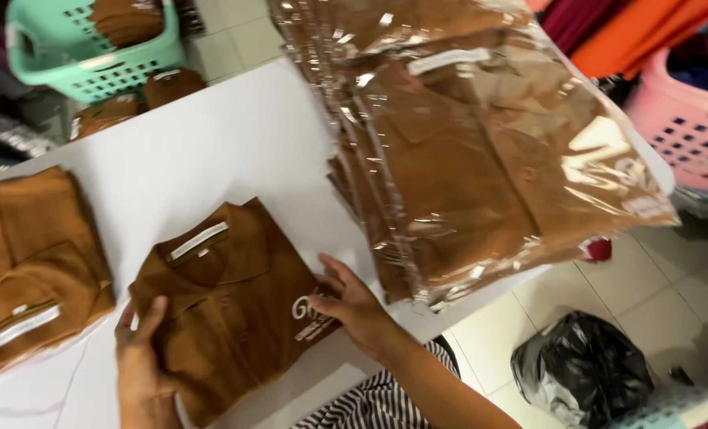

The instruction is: The person picks up a brown shirt from a stack, folds it, and slides it into a clear plastic bag. They then remove a protective strip from the bag's adhesive flap and press the flap down to seal the shirt inside.

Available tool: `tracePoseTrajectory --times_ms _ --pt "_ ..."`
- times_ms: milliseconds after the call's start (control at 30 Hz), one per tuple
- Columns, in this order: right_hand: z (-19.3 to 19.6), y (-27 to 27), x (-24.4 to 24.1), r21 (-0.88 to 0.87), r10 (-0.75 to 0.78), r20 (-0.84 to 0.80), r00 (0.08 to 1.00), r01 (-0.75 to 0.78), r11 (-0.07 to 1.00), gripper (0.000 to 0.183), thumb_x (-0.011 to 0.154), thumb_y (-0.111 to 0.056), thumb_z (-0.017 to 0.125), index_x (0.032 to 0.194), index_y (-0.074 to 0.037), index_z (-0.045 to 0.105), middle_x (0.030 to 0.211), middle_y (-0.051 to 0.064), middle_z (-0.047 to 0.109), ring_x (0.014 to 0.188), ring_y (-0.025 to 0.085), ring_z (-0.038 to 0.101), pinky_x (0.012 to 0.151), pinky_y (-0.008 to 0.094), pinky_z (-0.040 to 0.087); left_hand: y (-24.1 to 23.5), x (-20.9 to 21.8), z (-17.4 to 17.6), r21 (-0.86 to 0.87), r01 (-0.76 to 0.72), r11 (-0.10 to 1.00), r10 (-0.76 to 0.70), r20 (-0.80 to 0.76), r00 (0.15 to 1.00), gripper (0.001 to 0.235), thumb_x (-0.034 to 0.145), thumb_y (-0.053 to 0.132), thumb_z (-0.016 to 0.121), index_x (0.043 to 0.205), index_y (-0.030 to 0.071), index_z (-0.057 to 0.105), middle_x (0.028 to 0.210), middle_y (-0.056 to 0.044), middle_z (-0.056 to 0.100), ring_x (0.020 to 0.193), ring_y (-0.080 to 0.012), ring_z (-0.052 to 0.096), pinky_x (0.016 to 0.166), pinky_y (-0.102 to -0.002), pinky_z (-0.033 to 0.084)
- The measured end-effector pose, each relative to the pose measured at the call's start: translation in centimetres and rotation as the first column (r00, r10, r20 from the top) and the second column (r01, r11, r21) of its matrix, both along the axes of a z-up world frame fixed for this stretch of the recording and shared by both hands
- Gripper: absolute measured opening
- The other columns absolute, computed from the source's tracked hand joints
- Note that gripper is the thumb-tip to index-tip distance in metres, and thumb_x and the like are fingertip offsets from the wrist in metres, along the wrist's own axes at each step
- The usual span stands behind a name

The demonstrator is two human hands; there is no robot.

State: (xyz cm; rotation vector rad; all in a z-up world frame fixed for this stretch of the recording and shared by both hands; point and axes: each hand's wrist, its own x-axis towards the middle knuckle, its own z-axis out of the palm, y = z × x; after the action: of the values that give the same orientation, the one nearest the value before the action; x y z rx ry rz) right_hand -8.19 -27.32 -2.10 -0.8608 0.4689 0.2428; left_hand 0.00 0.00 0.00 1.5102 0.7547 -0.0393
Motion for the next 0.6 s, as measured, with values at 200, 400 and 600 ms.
tracePoseTrajectory --times_ms 200,400,600 --pt "2.9 -0.7 -1.7 -0.482 0.252 0.096 0.963 -0.177 0.858 0.078 0.088 -0.021 0.067 0.158 -0.024 0.032 0.164 0.009 0.04 0.141 0.034 0.05 0.112 0.045 0.046 -0.2 0.2 0.5 0.109 0.201 0.974 -0.22 0.217 0.951 0.067 0.094 0.0 0.061 0.156 0.01 0.039 0.148 -0.01 0.057 0.129 -0.0189 0.057 0.107 -0.034 0.049" --pt "5.5 -11.3 -10.9 -0.85 0.82 0.338 0.461 -0.225 0.477 0.032 0.105 -0.025 0.055 0.128 -0.004 0.061 0.128 0.016 0.068 0.115 0.035 0.067 0.101 0.043 0.053 3.5 0.7 -6.0 0.566 0.139 0.813 -0.402 0.372 0.837 0.075 0.094 -0.002 0.074 0.156 -0.012 0.033 0.156 -0.029 0.044 0.118 -0.0424 0.056 0.086 -0.046 0.051" --pt "4.0 -30.6 -17.0 -0.856 0.176 -0.21 0.962 -0.268 0.442 0.058 0.067 0.012 0.036 0.097 -0.005 0.083 0.087 0.005 0.086 0.07 0.017 0.072 0.07 0.03 0.063 15.2 8.5 -14.2 0.291 0.417 0.861 -0.394 -0.136 0.909 0.062 0.103 0.011 0.014 0.163 0.012 0.03 0.17 0.0 0.027 0.155 -0.0234 0.023 0.118 -0.052 0.023"
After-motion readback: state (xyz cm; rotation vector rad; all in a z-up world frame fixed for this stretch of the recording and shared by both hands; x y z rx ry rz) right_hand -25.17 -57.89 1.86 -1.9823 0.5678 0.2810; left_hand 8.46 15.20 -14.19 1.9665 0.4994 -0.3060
